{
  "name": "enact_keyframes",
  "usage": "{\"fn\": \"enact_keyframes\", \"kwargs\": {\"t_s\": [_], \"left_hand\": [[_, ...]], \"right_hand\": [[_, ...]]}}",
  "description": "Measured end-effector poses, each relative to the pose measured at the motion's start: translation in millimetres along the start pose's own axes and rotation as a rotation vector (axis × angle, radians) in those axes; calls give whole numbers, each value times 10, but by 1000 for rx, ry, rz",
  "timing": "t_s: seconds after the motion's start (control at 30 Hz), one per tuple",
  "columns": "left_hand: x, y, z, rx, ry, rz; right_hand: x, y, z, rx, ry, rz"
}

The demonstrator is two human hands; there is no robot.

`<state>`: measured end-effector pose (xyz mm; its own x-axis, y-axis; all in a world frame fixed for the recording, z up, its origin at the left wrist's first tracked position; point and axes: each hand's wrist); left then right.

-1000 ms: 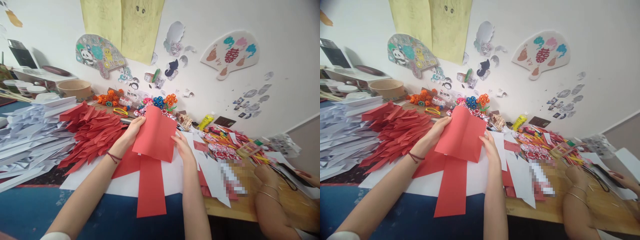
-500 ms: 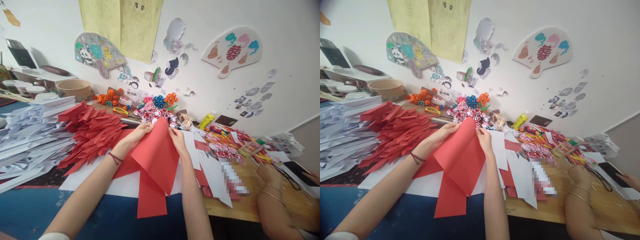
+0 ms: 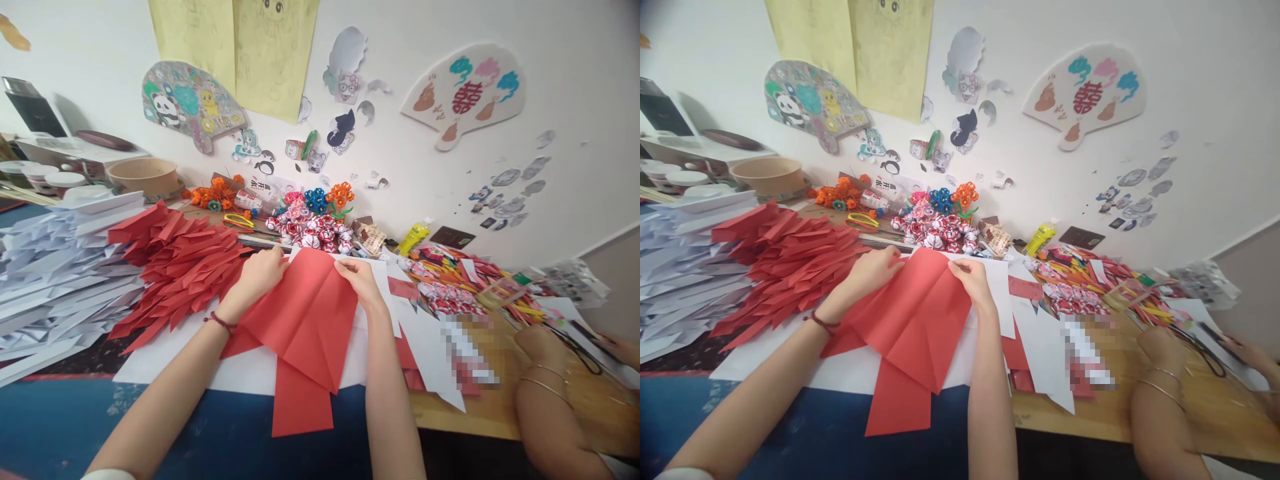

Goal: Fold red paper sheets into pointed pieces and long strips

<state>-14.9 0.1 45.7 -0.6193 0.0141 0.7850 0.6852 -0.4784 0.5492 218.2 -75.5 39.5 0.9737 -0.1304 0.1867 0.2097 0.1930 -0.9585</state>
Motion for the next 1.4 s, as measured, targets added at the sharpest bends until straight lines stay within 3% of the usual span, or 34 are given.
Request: {"fn": "enact_keyframes", "kwargs": {"t_s": [0.1, 0.2, 0.37, 0.67, 1.17, 1.4], "left_hand": [[-27, 212, -33, -321, 132, 113], [-69, 377, -38, -490, 38, 93], [-155, 363, -61, -419, -127, -13], [-177, 328, -48, -321, -238, -322], [-203, 318, -42, -388, -243, -303], [-221, 352, -46, -446, -180, -355]], "right_hand": [[-54, -64, -15, 40, -103, -73], [-98, -105, -26, 57, -222, -111], [-106, -93, -41, 58, -258, -181], [-110, -59, -59, 71, -253, -189], [-142, -77, -84, 99, -260, -225], [-137, -92, -76, 111, -210, -154]]}}
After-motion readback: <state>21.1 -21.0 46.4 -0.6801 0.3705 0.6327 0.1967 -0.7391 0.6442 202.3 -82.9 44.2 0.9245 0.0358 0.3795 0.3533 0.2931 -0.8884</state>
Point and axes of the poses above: each hand's wrist, its own z-axis towards the middle knuckle, its own x-axis out of the back of the hand, y = z × x, and after that the axes turned 5 degrees about -y, right-handed
